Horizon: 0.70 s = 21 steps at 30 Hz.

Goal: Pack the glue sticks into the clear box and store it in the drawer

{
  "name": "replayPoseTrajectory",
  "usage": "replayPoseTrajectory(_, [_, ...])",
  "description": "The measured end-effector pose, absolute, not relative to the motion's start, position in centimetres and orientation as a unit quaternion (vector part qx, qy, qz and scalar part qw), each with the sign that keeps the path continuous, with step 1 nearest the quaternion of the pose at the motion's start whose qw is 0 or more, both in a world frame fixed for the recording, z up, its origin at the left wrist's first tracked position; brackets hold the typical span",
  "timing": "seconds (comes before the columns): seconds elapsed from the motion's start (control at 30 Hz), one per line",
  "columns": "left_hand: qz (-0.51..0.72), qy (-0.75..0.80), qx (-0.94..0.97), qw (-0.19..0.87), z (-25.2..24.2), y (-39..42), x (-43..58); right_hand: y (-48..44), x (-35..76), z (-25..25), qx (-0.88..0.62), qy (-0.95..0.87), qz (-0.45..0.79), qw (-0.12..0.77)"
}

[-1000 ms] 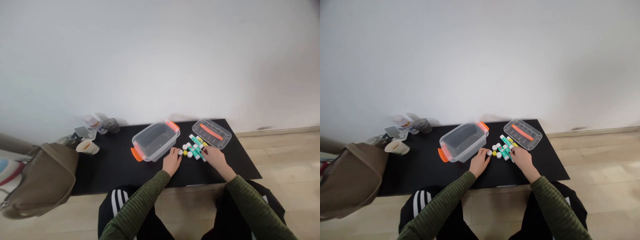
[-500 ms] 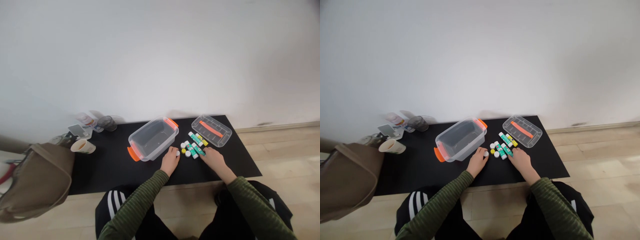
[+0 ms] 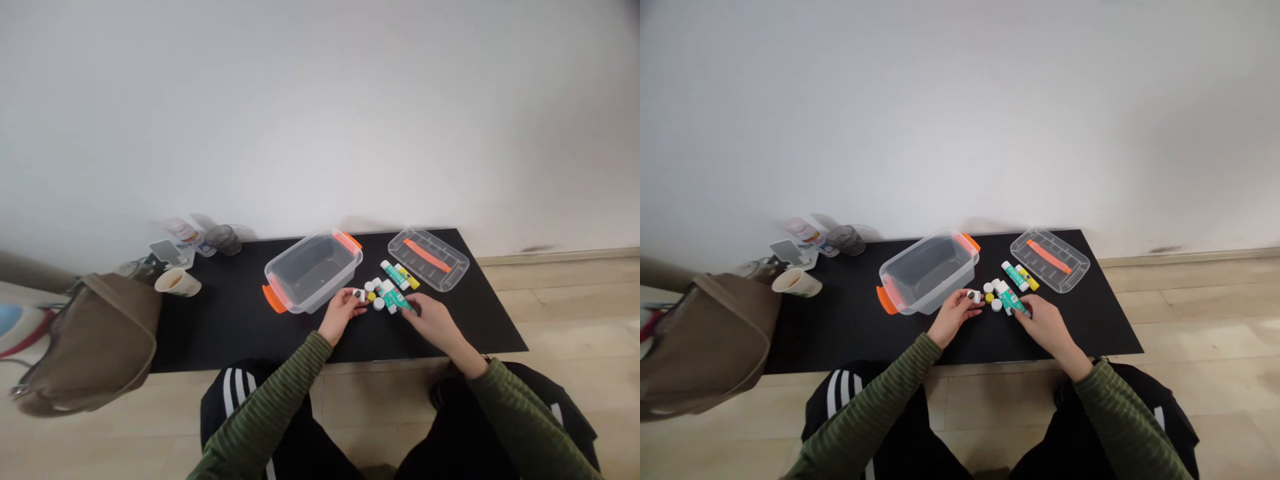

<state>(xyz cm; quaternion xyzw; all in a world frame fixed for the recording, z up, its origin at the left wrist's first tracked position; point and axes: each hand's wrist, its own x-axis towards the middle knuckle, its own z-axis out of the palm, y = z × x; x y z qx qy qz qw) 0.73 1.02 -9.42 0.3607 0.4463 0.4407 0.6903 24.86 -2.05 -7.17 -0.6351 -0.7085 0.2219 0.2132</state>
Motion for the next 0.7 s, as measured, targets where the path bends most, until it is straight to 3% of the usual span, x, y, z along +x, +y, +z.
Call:
replayPoseTrajectory(0.27, [0.457, 0.379, 0.277, 0.755, -8.1, 0.6, 0.6, -3.1, 22.3, -6.9, -0.582, -0.723, 0.29, 0.233])
replayPoseTrajectory(0.7, [0.469, 0.399, 0.282, 0.736, -8.0, 1.1, 0.0, -2.9, 22.1, -6.9, -0.567, -0.754, 0.201, 0.265])
